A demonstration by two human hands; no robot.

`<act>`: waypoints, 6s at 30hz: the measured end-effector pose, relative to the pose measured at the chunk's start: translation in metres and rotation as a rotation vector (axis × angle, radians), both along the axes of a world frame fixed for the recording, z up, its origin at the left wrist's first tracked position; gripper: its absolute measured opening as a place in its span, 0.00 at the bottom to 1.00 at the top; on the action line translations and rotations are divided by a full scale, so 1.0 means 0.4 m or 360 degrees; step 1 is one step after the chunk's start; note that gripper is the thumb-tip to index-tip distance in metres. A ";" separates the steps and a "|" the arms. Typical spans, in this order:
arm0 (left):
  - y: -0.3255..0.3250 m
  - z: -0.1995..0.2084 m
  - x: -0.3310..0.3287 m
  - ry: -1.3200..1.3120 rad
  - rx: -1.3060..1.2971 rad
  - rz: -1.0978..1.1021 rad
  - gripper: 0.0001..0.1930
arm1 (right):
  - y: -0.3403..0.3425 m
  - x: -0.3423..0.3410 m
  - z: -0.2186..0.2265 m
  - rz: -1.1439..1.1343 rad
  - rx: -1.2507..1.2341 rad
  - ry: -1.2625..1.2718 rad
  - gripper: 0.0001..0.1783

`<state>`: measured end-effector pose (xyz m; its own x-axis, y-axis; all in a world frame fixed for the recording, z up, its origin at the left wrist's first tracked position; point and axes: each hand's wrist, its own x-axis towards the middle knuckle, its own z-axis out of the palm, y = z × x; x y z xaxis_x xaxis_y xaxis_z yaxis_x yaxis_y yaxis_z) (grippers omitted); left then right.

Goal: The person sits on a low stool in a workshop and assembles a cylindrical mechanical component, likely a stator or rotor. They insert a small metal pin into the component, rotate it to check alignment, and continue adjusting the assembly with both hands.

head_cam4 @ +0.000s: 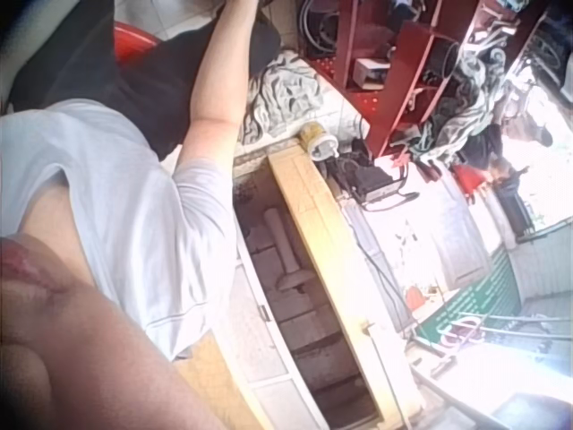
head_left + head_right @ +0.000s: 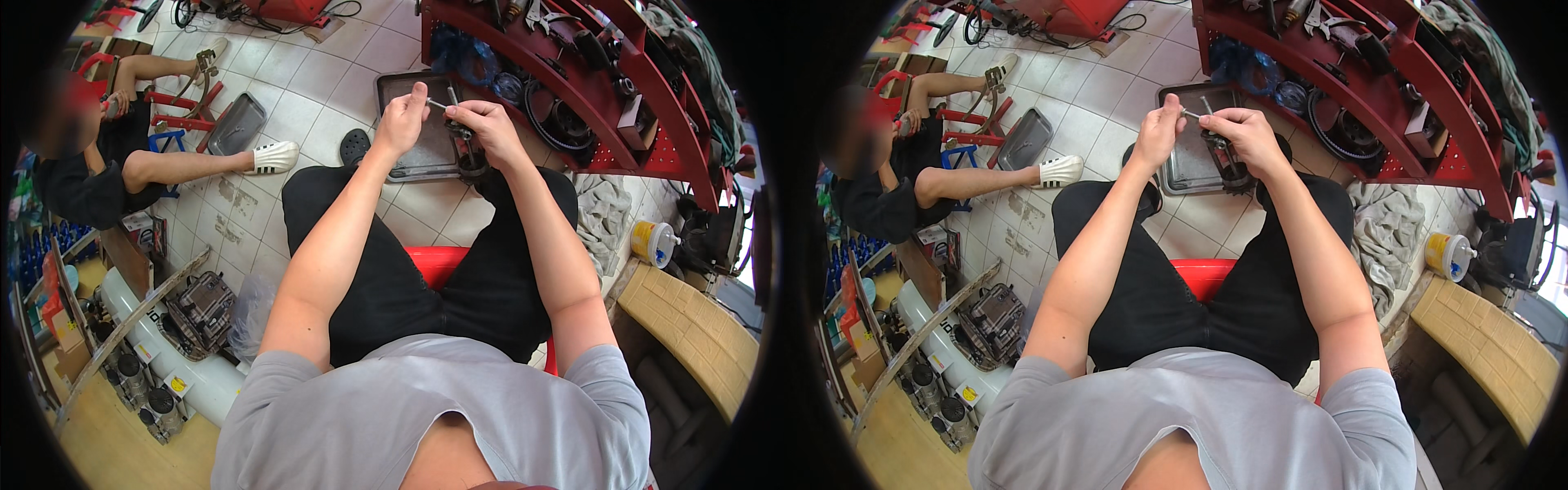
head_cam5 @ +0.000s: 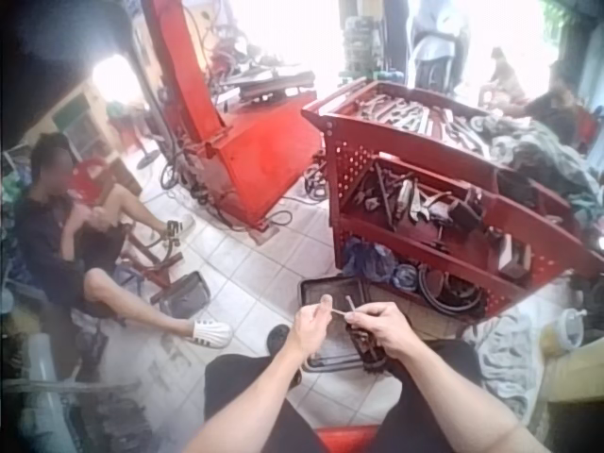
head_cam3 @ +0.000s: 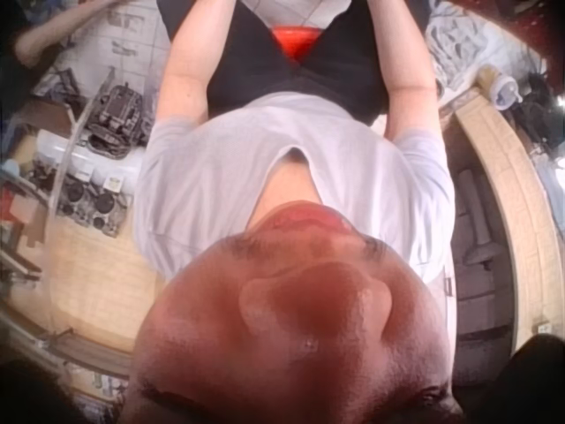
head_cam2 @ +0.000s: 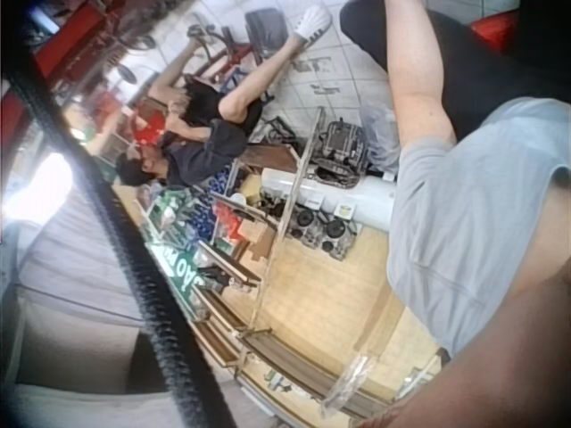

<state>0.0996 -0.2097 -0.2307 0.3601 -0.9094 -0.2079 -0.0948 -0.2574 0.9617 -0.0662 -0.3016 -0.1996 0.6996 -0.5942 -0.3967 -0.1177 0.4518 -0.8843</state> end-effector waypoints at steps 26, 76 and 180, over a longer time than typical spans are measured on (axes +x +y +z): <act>0.000 0.014 -0.008 0.0058 -0.0392 -0.0165 0.19 | -0.008 -0.007 0.019 0.0019 -0.0011 -0.0041 0.11; 0.000 -0.027 0.027 -0.0117 -0.0246 -0.0049 0.21 | -0.007 -0.011 0.013 0.0012 -0.0302 0.0019 0.09; 0.172 0.099 -0.185 0.0499 -0.0461 -0.0019 0.26 | 0.129 -0.088 0.105 0.0056 -0.0630 0.0603 0.30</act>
